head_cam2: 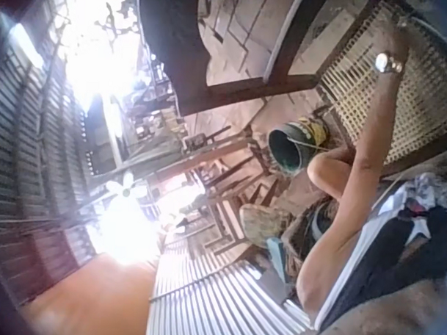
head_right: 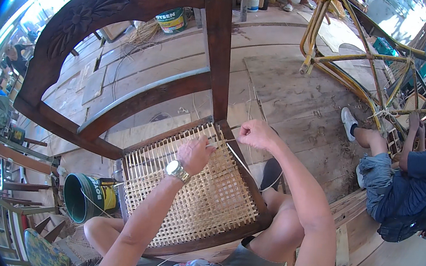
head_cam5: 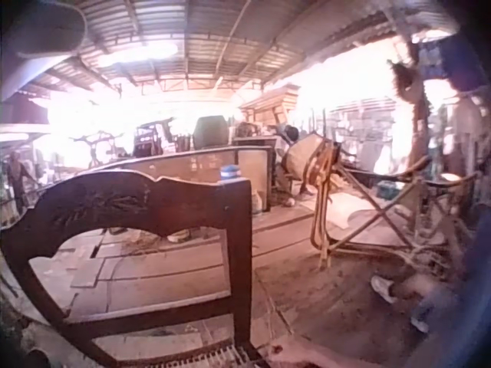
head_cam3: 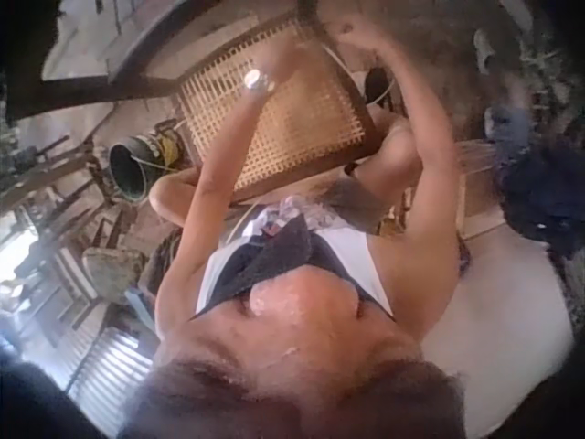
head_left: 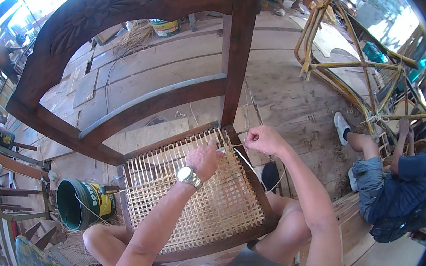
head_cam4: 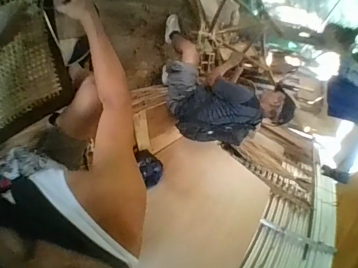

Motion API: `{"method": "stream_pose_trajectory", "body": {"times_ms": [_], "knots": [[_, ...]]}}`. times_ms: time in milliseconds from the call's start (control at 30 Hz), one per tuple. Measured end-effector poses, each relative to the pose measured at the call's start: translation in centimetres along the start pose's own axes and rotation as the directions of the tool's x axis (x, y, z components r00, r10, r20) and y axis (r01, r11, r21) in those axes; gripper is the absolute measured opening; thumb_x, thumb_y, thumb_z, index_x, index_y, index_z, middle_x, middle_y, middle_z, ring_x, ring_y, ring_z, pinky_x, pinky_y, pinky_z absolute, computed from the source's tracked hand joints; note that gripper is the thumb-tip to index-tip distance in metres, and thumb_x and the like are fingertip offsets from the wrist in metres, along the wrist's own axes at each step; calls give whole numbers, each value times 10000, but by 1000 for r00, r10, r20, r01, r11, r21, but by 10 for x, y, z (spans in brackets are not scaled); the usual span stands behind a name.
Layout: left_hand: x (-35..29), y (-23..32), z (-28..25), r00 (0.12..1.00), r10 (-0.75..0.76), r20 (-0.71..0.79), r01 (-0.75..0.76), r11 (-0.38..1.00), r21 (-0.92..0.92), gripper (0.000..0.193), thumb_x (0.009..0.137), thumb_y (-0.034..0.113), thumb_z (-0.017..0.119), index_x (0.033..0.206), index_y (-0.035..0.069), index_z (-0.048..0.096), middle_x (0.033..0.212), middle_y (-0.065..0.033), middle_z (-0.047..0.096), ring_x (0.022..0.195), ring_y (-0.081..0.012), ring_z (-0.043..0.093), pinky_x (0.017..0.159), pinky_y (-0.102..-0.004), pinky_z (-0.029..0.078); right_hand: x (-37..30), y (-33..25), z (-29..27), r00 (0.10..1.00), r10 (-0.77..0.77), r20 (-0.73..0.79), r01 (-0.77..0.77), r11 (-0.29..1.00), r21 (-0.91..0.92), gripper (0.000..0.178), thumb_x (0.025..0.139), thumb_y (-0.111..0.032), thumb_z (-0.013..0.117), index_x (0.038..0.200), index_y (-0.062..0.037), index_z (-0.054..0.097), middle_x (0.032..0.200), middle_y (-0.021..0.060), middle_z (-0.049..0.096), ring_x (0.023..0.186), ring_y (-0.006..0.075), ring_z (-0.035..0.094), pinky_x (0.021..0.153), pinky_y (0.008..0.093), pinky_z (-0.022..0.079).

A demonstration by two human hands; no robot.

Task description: The person is weaving a chair seat using thin bamboo or wicker strips.

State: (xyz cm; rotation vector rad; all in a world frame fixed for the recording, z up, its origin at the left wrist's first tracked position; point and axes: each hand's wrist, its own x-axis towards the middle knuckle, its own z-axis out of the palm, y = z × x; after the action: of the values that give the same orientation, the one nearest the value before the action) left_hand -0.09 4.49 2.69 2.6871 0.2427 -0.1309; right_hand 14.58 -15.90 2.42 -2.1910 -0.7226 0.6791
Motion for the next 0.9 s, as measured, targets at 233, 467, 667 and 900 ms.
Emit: {"method": "stream_pose_trajectory", "body": {"times_ms": [233, 467, 667, 900], "knots": [[0, -7, 7, 1000, -10, -26, 7, 994, -106, 360, 935, 353, 638, 1043, 10, 615, 919, -227, 706, 879, -392, 694, 752, -494, 536, 1, -20, 19, 999, -24, 43, 27, 998, -61, 200, 783, -218, 792, 849, -45, 719, 758, 60, 699, 698, 143, 629, 680, 315, 495], [8, -5, 2, 983, -88, -163, 62, 986, -157, 443, 894, 453, 686, 773, 27, 648, 797, -171, 693, 770, -359, 671, 690, -454, 508, 3, -34, 15, 992, -36, 120, 52, 990, -131, 246, 846, -276, 733, 941, -50, 722, 841, 108, 707, 765, 225, 669, 729, 362, 516], [-88, -15, -88, 940, -303, -156, 289, 951, -107, 415, 934, 458, 644, 827, 57, 637, 687, -94, 675, 621, -261, 655, 559, -374, 498, 4, -85, 57, 887, -458, -64, 461, 887, 35, 217, 942, -257, 666, 1003, -54, 708, 965, 86, 691, 842, 187, 664, 766, 337, 521], [-78, -61, -62, 940, -206, -271, 157, 969, -193, 277, 972, 337, 610, 932, 64, 636, 710, -115, 680, 632, -270, 664, 573, -398, 506, 34, -80, 61, 934, -351, 65, 323, 910, 261, 175, 917, -202, 712, 970, -39, 749, 865, 21, 724, 789, 86, 637, 746, 254, 511]]}}
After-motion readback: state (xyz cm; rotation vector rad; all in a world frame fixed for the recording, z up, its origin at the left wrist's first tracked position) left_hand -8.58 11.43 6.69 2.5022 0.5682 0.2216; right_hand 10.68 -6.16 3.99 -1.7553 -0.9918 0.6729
